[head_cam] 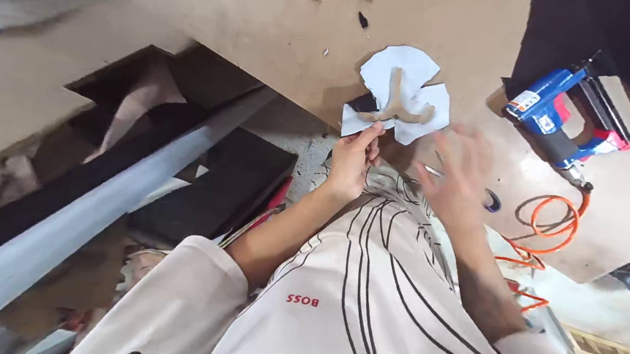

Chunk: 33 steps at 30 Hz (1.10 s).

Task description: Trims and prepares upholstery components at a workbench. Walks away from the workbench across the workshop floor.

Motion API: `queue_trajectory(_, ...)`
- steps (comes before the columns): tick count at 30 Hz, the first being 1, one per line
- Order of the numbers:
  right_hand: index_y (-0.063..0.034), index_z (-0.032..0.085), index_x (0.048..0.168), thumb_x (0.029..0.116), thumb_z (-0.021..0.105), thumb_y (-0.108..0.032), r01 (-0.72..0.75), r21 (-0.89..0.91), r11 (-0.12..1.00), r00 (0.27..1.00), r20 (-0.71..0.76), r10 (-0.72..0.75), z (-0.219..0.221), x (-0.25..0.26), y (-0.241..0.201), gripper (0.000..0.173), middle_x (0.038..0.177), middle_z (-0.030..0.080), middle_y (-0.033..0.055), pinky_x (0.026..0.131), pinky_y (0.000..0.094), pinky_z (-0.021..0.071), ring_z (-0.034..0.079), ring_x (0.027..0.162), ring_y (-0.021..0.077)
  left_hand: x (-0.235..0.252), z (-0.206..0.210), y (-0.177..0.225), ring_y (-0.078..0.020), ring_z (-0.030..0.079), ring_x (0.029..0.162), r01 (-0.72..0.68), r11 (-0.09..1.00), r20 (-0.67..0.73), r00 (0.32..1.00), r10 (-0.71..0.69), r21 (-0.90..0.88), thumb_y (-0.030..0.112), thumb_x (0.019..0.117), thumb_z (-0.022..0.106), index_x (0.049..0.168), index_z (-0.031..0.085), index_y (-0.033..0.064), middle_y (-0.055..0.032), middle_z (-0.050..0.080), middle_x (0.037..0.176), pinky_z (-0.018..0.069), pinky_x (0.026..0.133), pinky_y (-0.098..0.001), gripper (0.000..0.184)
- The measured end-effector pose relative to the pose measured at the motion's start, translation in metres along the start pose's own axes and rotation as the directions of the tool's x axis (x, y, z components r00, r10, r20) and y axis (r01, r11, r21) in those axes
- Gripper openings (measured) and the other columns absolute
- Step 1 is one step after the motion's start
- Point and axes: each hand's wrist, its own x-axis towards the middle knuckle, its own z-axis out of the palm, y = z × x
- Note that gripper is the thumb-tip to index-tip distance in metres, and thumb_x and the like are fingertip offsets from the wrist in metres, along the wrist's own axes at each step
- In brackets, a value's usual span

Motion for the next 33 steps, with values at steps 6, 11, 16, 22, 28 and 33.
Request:
queue_trajectory(6,-0.0059,0.074,0.117,0.0987,0.061,-0.006,0.315,0.27,0.91,0.948,-0.128,-0.291,0.064,0.067,0.006,0.022,0.116,0.071,0.0146,0.106,0.0525,0.0468,0.065,0.114,0.0328,-0.018,0.002,0.005,-0.0132,0.062,0.061,-0.321,0.882,-0.021,0.937,0.349,0.344,0.024,0.1003,0.068,0.108,0.07,0.0014,-0.0041,0.066,0.077,0.0577,0.059,-0.0297,0.024)
queue_trajectory(11,-0.0029,0.076,0.108,0.0971,0.065,-0.006,0.254,0.412,0.875,0.966,-0.056,-0.254,0.05,0.052,0.005,0.016,0.115,0.07,0.0149,0.104,0.0509,0.0494,0.064,0.116,0.0333,-0.016,-0.015,0.017,-0.0396,0.042,0.142,-0.554,-0.391,0.654,0.425,0.626,0.735,0.033,0.0877,0.079,0.144,0.057,0.0185,-0.0183,0.049,0.151,0.0311,0.115,-0.0627,0.062)
queue_trajectory(16,-0.0067,0.078,0.094,0.0921,0.065,-0.003,0.258,0.37,0.892,0.966,-0.1,-0.238,0.073,0.054,0.015,0.014,0.103,0.073,0.011,0.103,0.059,0.0428,0.062,0.114,0.0347,0.057,-0.009,0.013,-0.0336,0.064,0.121,-0.758,-0.443,0.876,0.383,0.293,0.479,0.009,0.0931,0.07,0.119,0.073,0.0021,-0.0162,0.069,0.123,0.0526,0.105,-0.0446,0.027)
queue_trajectory(22,-0.0048,0.077,0.101,0.0944,0.06,0.002,0.235,0.393,0.889,0.969,-0.159,-0.186,0.07,0.042,0.017,0.019,0.107,0.073,0.0123,0.105,0.051,0.0463,0.065,0.112,0.0315,0.073,0.001,0.022,-0.0307,0.068,0.105,-0.782,-0.487,0.919,0.284,0.275,0.388,0.006,0.0954,0.062,0.095,0.078,0.004,-0.0123,0.073,0.102,0.0497,0.102,-0.0482,0.016)
queue_trajectory(28,-0.0077,0.05,0.149,0.09,0.076,-0.038,-0.38,0.024,0.925,0.922,-0.071,0.381,-0.045,0.037,0.103,0.071,0.144,0.049,0.0331,0.112,0.0701,0.0343,0.041,0.137,0.0551,0.102,0.003,0.031,-0.03,0.063,0.118,-0.951,-0.205,0.942,0.165,0.293,0.23,0.017,0.0964,0.071,0.09,0.078,0.0031,-0.0129,0.072,0.1,0.0454,0.113,-0.0456,0.017)
queue_trajectory(33,-0.0144,0.044,0.153,0.0874,0.074,-0.032,-0.391,-0.023,0.92,0.914,0.106,0.391,-0.062,0.048,0.158,0.074,0.137,0.056,0.032,0.103,0.071,0.0429,0.05,0.13,0.0545,0.108,0.002,0.034,-0.0254,0.062,0.124,-0.973,-0.089,0.943,0.179,0.279,0.211,0.013,0.0971,0.071,0.096,0.079,0.0019,-0.0123,0.072,0.113,0.0486,0.111,-0.0391,0.014)
